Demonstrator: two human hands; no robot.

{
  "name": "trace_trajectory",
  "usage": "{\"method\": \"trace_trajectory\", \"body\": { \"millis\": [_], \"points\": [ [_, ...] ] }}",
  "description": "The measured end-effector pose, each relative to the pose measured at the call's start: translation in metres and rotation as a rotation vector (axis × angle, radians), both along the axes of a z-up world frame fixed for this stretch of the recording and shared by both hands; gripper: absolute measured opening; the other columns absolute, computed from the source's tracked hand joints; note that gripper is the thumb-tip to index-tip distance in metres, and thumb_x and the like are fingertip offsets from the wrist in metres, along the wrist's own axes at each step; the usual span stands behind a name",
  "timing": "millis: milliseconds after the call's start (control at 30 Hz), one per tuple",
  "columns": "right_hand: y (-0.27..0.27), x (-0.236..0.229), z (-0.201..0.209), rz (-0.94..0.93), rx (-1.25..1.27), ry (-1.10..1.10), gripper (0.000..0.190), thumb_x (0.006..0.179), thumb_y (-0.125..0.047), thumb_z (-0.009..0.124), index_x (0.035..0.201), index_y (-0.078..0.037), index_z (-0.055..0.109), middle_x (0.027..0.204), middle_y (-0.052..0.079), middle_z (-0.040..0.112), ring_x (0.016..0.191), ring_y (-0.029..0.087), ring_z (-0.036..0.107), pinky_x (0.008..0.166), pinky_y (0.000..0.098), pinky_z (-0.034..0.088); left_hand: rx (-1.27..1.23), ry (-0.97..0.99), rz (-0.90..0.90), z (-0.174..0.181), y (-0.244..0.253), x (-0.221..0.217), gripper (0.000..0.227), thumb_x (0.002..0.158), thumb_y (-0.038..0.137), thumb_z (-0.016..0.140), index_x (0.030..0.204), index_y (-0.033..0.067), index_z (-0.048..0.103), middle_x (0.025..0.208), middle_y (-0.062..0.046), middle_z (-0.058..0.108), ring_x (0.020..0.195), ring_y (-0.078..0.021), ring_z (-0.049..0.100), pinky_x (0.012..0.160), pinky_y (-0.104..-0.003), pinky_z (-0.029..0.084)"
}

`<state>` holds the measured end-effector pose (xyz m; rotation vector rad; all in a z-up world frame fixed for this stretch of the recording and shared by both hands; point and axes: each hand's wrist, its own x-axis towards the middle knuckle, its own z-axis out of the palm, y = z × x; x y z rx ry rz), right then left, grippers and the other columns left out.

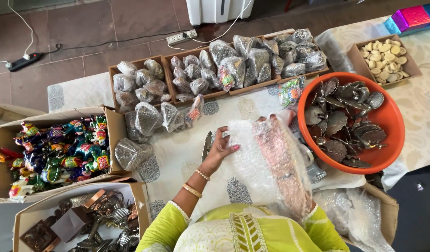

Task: The person wraps decorative silver-colored items in bubble wrap and secures them with tape before placing them into a large orange basin.

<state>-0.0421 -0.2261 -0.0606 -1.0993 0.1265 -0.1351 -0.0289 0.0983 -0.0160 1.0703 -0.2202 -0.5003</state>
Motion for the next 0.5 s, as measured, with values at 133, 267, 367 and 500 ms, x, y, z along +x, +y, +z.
{"method": "trace_trajectory", "body": {
  "millis": [133,267,367,500],
  "points": [
    [0.009,0.012,-0.004,0.108,0.098,0.064,0.028,0.102,-0.017,0.061,0.127,-0.006,0.056,0.117,0.008,0.066,0.108,0.021,0.065,0.098,0.0364,0.055,0.067,-0.030,0.071,-0.005,0.024,-0.001,0.062,0.094,-0.004,0.073,0.143,0.0107,0.038,0.102,-0.009,0.046,0.100,-0.0191,0.052,0.090,-0.032,0.054],
    [0.017,0.023,-0.020,0.227,0.195,0.139,0.031,0.100,-0.017,0.061,0.128,-0.005,0.056,0.117,0.009,0.067,0.108,0.022,0.066,0.098,0.0372,0.055,0.299,-0.162,0.102,-0.003,0.046,-0.010,0.056,0.096,-0.006,0.071,0.141,0.0103,0.041,0.110,-0.007,0.045,0.093,-0.0163,0.046,0.081,-0.030,0.049],
    [0.015,0.026,-0.058,0.333,0.269,0.199,0.033,0.098,-0.018,0.062,0.128,-0.004,0.056,0.117,0.009,0.068,0.108,0.022,0.067,0.098,0.0379,0.055,0.398,-0.336,0.075,-0.001,0.059,-0.022,0.054,0.096,-0.009,0.064,0.143,0.0084,0.044,0.135,-0.012,0.046,0.118,-0.0241,0.044,0.097,-0.038,0.042],
    [0.007,0.031,-0.144,0.459,0.055,0.279,0.037,0.096,-0.019,0.067,0.129,-0.004,0.060,0.115,0.009,0.068,0.105,0.022,0.066,0.095,0.0374,0.055,0.529,-0.426,-0.057,0.004,0.079,-0.049,0.052,0.094,-0.008,0.058,0.141,0.0126,0.058,0.151,-0.010,0.052,0.138,-0.0292,0.053,0.106,-0.040,0.050]
  ]
}}
